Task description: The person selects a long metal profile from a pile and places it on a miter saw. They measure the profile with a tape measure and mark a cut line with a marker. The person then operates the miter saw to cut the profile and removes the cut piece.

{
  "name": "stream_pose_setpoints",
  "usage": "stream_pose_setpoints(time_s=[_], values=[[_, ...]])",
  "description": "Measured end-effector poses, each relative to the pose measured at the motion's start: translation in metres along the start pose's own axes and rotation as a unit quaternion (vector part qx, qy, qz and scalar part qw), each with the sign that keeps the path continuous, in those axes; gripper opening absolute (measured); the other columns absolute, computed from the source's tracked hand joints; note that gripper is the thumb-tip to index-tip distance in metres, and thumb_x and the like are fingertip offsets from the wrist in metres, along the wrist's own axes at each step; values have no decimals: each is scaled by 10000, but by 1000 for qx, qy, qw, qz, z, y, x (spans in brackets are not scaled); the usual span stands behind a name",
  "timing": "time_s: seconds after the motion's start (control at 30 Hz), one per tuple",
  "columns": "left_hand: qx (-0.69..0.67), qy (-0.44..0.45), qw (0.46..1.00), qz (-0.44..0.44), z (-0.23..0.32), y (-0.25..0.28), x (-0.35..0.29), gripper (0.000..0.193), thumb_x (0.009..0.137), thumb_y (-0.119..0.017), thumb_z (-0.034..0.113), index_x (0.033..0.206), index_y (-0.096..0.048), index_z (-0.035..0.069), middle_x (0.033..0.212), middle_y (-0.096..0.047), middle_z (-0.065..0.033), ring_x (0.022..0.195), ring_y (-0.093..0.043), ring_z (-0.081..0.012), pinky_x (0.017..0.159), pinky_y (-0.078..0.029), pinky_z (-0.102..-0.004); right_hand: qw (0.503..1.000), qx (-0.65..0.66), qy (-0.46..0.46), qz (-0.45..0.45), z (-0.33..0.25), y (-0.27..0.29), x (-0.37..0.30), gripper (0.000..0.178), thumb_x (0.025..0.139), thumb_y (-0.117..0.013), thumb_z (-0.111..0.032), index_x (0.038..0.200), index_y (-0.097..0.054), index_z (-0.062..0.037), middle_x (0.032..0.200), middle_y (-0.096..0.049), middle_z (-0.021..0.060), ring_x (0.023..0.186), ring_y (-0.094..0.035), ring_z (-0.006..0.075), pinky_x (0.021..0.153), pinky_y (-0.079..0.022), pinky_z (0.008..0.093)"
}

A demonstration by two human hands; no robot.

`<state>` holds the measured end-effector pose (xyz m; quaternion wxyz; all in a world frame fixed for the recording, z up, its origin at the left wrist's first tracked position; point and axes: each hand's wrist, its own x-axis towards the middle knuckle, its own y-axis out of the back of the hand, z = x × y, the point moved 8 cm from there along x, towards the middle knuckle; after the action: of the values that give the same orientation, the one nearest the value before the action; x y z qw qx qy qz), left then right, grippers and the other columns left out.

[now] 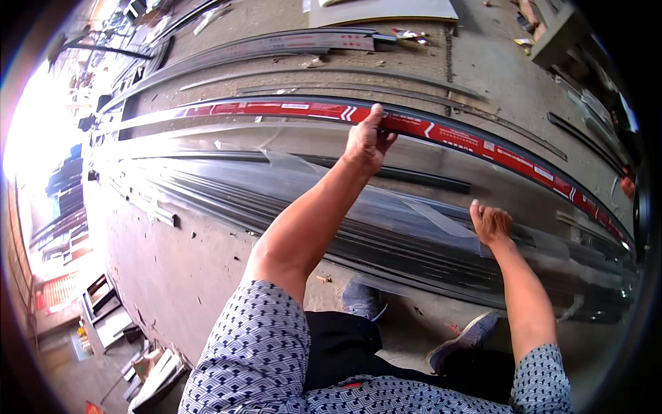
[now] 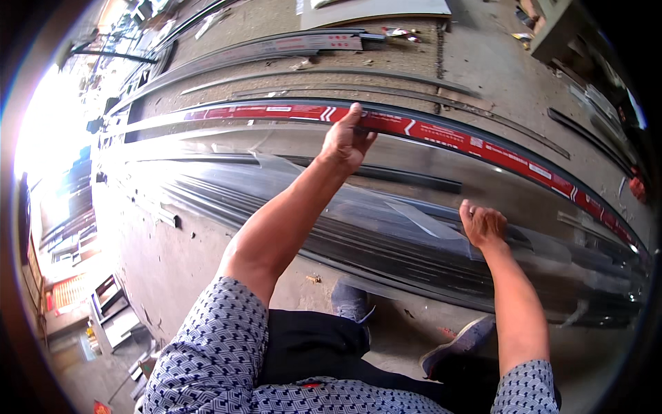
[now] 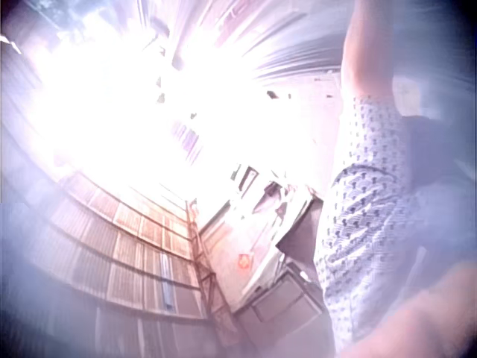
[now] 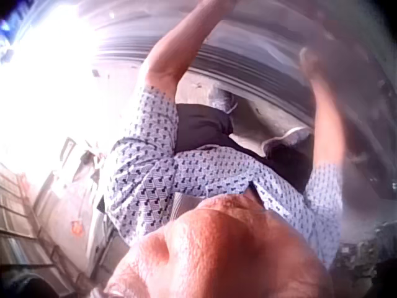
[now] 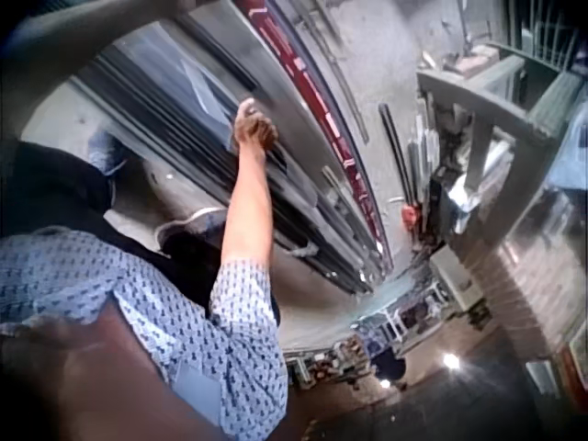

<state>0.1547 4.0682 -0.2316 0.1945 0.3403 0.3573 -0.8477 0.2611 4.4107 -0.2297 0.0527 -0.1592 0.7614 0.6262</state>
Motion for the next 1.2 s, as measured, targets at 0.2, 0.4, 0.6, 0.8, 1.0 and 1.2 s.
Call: stream_pose_setpoints(time_s=[0.2,0.4,0.6,0.8,1.0,1.2], values=[[16,-7,1000,4,-10,6,6,209,982,-706,364,955,-650,165,855,-680,26,779,-649,-142,703,-544,-314,998,20,29,48,1,3,2,502,1018,-478,-429,756,-722,-77,852,-726,197,850,-699,420,795,-560,516],[10,-14,1000,-4,-16,3,14,258,946,-750,376,966,-651,139,882,-671,6,783,-645,-148,673,-556,-296,998,44,6,47,0,21,1,459,1014,-485,-414,826,-721,-67,889,-731,207,872,-700,425,837,-542,514],[22,10,1000,-15,-21,4,22,212,986,-701,373,993,-648,168,930,-684,18,885,-642,-148,820,-514,-336,996,67,6,56,6,15,2,381,1016,-501,-402,890,-628,-66,881,-710,192,866,-677,423,824,-511,535],[9,26,999,-17,-29,10,32,219,978,-710,371,964,-649,161,887,-672,18,844,-627,-155,795,-518,-354,993,79,12,90,-2,23,-2,372,1028,-488,-372,913,-627,-46,934,-666,202,922,-648,436,818,-505,542],[11,30,999,-6,-36,14,36,220,973,-711,391,971,-636,184,867,-651,38,824,-627,-155,747,-544,-347,992,61,63,89,-5,29,-3,376,1041,-478,-332,907,-638,-21,937,-668,204,946,-640,423,851,-499,520],[18,39,999,-14,-44,18,40,238,989,-683,403,1046,-626,180,981,-661,0,923,-628,-184,806,-546,-381,996,-2,59,63,16,39,-3,371,1055,-466,-309,886,-638,-28,921,-676,204,928,-624,412,834,-483,522]])
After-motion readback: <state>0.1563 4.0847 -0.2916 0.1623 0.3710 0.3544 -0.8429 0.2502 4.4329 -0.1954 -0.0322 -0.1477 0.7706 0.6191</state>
